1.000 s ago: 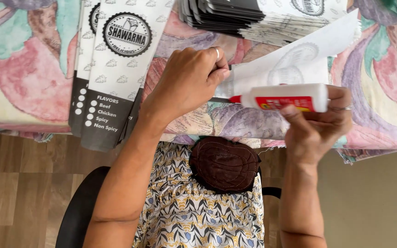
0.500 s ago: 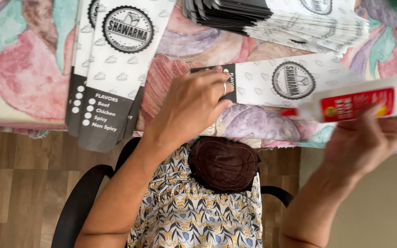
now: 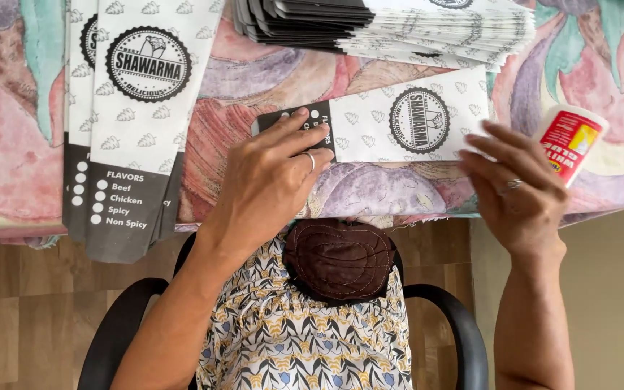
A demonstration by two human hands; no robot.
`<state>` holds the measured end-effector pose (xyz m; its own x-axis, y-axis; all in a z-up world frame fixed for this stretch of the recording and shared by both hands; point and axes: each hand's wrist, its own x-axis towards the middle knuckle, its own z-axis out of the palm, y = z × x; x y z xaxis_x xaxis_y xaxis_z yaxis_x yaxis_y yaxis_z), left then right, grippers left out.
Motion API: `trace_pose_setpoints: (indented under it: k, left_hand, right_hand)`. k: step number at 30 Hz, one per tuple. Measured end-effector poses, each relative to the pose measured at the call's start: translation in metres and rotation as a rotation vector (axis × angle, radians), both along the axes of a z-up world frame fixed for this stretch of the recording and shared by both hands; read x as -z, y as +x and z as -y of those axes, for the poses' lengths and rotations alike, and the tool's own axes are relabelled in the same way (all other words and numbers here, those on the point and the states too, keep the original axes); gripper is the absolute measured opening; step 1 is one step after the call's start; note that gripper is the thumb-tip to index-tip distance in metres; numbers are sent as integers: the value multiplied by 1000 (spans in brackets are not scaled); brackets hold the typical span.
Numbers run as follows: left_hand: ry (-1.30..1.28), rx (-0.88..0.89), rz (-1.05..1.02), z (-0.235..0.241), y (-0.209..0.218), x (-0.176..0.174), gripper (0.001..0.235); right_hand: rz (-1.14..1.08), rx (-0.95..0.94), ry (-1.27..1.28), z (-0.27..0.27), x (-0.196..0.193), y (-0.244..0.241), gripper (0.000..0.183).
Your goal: The person repeatedly applies glue to the edge of a printed paper wrapper and folds it to form a small pouch. They press the glued edge to secure it and place the finished pouch into a growing stack. The process is repeated continuously throughout the clip.
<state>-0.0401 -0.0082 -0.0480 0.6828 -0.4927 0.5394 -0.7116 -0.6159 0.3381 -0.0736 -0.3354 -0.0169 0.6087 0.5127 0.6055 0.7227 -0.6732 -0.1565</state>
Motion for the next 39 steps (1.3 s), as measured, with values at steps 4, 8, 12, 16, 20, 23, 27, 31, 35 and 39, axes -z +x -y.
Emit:
trace_pose_setpoints:
  k: [4,8,12,16,20,23,27,31,35,39]
  left_hand:
    - [10,-11,9,0,-2,-1,16]
    - [70,28,22,-3,-5,-6,22]
    - [125,81,-33,-7,-11,-12,27]
    - [147,118,-39,-8,-12,-11,37]
    - [170,133,-85,-13,-12,-12,38]
    - [202,120,-148,-25,-23,-22,47]
    - [254,-38,-147,-46,-49,-31,55]
    - [372,-309,-125,-27,-68,-34,48]
    - [273,-413,-71,15,-53,-32,57]
    - [302,-273,-201,48,-17,-11,73]
  right_hand:
    - [-96,-88,-13,-5,-13,3,12]
    - [-192,-65,-32,-2,-18,4,11]
    - [-255,47,-89,4,-26,-1,14]
    - [-149,88,-107,-28,-19,5,23]
    - [-321,-46,-219,-92,-9,12,65]
    - [-457,-26,-392,-95,-8,14,91]
    - [-590,299,-413,-45,-6,9,90]
    - [-506,399,-336,-30,5,-4,93]
    - [-515,387,-335,-33,0,-1,95]
    - [-546,385,-315,-32,-9,-1,84]
